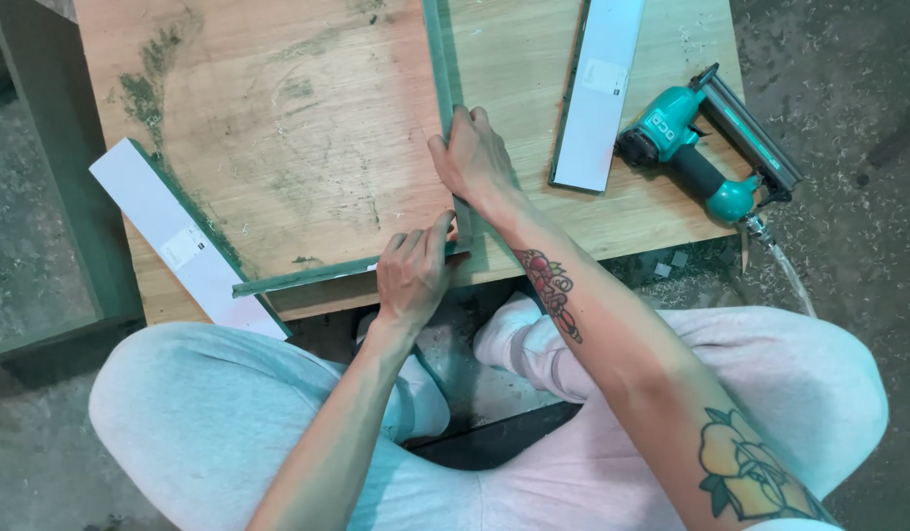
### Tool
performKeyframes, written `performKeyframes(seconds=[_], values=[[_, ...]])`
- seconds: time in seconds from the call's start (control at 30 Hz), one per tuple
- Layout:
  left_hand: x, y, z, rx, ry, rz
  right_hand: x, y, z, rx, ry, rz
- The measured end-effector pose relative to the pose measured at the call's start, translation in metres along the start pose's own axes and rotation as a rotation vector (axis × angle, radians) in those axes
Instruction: Assembling a wooden frame by aligning strips and fastening them with a pneumatic nail gun
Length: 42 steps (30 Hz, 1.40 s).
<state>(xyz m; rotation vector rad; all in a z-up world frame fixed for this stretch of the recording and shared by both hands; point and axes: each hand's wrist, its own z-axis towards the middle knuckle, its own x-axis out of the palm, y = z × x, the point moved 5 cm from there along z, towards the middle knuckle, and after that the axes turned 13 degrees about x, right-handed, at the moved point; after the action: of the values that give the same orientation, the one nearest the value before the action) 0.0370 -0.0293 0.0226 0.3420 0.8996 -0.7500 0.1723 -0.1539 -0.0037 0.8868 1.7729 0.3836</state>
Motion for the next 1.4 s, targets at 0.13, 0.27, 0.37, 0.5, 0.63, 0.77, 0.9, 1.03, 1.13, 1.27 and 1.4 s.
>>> performKeyframes(seconds=[0.13,0.27,0.37,0.5,0.63,0.77,0.9,1.03,1.13,1.27,1.4], values=[[-0.013,-0.006,0.017,0.062,0.025,-0.019,0.003,-0.002,0.002,-0.030,-0.004,0.021],[-0.008,-0.008,0.012,0.143,0.019,-0.037,-0.001,0.001,-0.003,-0.056,0.046,0.051],[-0.010,-0.007,0.015,0.168,0.031,-0.045,-0.008,-0.006,-0.010,-0.073,0.105,0.135],[-0.009,-0.010,0.014,0.172,0.044,-0.030,-0.005,-0.034,-0.019,-0.057,0.156,0.318],[-0.009,-0.009,0.010,0.193,0.044,-0.031,-0.001,-0.082,-0.051,0.233,0.182,0.574],[-0.015,-0.009,0.016,0.169,0.039,-0.098,-0.008,-0.102,-0.082,0.029,0.116,0.544],[-0.016,-0.012,0.016,0.153,0.069,-0.147,-0.003,-0.104,-0.110,-0.314,0.019,0.400],[-0.013,-0.011,0.012,0.163,0.073,-0.147,0.006,-0.109,-0.113,-0.413,-0.052,0.402],[-0.013,-0.011,0.012,0.164,0.084,-0.135,0.004,-0.106,-0.115,-0.501,-0.127,0.329],[-0.011,-0.011,0.012,0.172,0.108,-0.119,0.009,-0.104,-0.118,-0.595,-0.202,0.183],[-0.010,-0.009,0.010,0.167,0.099,-0.129,0.014,-0.106,-0.117,-0.641,-0.332,0.049]])
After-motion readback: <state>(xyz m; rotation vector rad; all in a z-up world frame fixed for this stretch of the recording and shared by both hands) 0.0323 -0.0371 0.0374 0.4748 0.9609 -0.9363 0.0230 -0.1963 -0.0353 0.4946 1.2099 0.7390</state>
